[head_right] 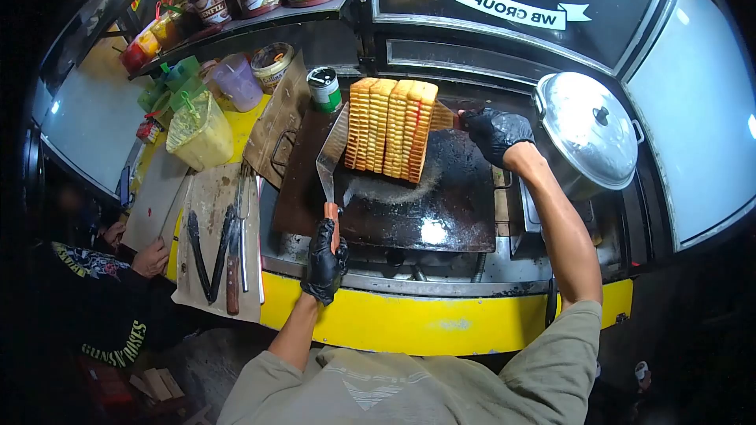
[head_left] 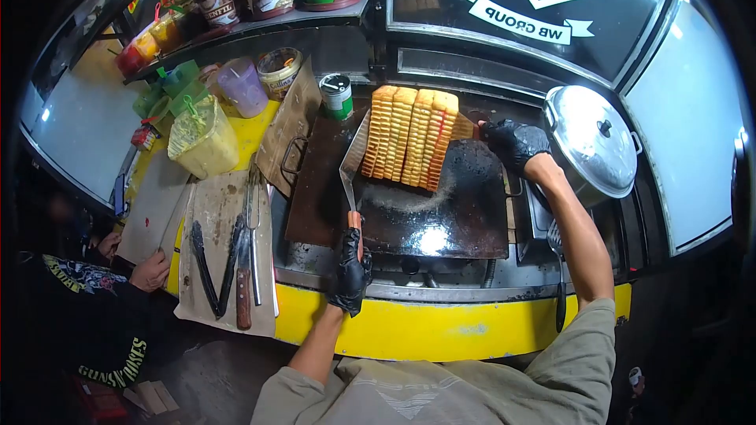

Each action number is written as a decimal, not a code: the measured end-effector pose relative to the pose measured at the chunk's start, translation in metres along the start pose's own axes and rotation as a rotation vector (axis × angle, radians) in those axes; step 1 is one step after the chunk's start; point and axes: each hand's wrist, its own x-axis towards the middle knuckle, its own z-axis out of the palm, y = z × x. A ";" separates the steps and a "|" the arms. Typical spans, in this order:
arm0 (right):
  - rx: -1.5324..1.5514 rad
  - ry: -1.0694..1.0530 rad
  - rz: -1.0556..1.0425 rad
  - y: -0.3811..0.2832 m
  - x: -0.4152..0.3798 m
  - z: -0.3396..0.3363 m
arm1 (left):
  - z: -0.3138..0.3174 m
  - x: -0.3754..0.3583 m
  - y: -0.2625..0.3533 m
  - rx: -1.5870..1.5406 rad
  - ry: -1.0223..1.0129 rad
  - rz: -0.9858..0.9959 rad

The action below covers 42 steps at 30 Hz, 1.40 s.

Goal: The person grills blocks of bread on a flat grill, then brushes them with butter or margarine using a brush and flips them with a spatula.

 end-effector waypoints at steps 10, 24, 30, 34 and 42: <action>-0.084 0.047 -0.059 -0.027 -0.025 -0.015 | -0.011 -0.033 -0.006 -0.040 -0.033 0.000; 0.351 0.336 0.320 -0.047 -0.063 0.051 | -0.025 -0.015 0.007 0.442 -0.134 0.341; 1.331 0.111 1.062 -0.128 -0.146 0.032 | -0.039 0.003 -0.011 0.471 -0.162 0.427; 1.497 -0.036 1.115 -0.159 -0.169 0.024 | -0.034 -0.011 -0.015 0.790 -0.148 0.461; 1.332 -0.182 1.114 -0.156 -0.158 0.011 | 0.038 -0.052 -0.031 0.390 -0.105 0.111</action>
